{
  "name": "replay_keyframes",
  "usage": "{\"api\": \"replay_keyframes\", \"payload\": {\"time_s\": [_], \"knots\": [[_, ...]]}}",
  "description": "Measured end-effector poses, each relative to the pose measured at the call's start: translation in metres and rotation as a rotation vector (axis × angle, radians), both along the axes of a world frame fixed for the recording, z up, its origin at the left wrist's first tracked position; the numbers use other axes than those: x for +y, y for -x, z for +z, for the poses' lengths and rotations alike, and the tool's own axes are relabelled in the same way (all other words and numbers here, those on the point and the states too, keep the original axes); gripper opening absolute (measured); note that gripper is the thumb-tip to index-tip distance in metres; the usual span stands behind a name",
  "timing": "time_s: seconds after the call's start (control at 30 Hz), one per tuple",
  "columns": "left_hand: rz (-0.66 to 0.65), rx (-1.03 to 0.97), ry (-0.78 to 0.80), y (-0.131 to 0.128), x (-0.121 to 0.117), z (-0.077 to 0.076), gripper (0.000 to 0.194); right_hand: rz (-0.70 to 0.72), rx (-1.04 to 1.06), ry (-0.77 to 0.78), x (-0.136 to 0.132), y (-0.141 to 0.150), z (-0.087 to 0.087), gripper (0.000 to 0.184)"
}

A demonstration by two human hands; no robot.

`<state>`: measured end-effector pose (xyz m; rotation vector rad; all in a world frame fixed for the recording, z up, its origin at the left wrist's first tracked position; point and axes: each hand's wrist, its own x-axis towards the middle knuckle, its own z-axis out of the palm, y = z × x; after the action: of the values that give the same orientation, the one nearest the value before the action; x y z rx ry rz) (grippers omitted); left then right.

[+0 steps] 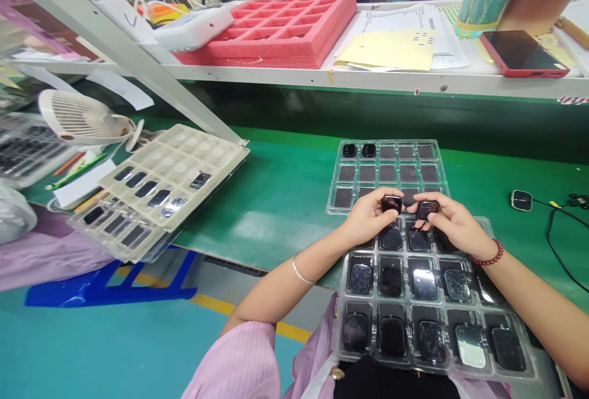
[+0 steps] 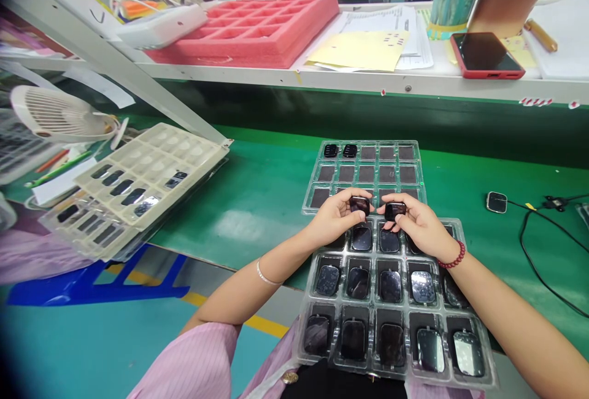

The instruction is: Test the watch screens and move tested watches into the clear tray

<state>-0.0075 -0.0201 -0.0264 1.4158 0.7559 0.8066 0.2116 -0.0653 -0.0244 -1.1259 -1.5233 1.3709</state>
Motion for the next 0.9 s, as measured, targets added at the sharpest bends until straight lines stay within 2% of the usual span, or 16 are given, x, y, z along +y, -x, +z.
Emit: {"api": "replay_keyframes", "payload": {"time_s": [0.33,0.6,0.9], "knots": [[-0.012,0.183,-0.181,0.003,0.000,0.007,0.047,0.011,-0.005,-0.061,-0.001,0.001,0.001,0.040],[0.012,0.171,-0.174,0.003,0.001,0.001,0.034,0.004,-0.008,-0.036,0.000,0.000,0.000,0.029],[0.016,0.139,-0.146,0.003,0.001,-0.003,0.035,-0.005,0.004,0.001,-0.001,0.001,0.001,0.029]]}}
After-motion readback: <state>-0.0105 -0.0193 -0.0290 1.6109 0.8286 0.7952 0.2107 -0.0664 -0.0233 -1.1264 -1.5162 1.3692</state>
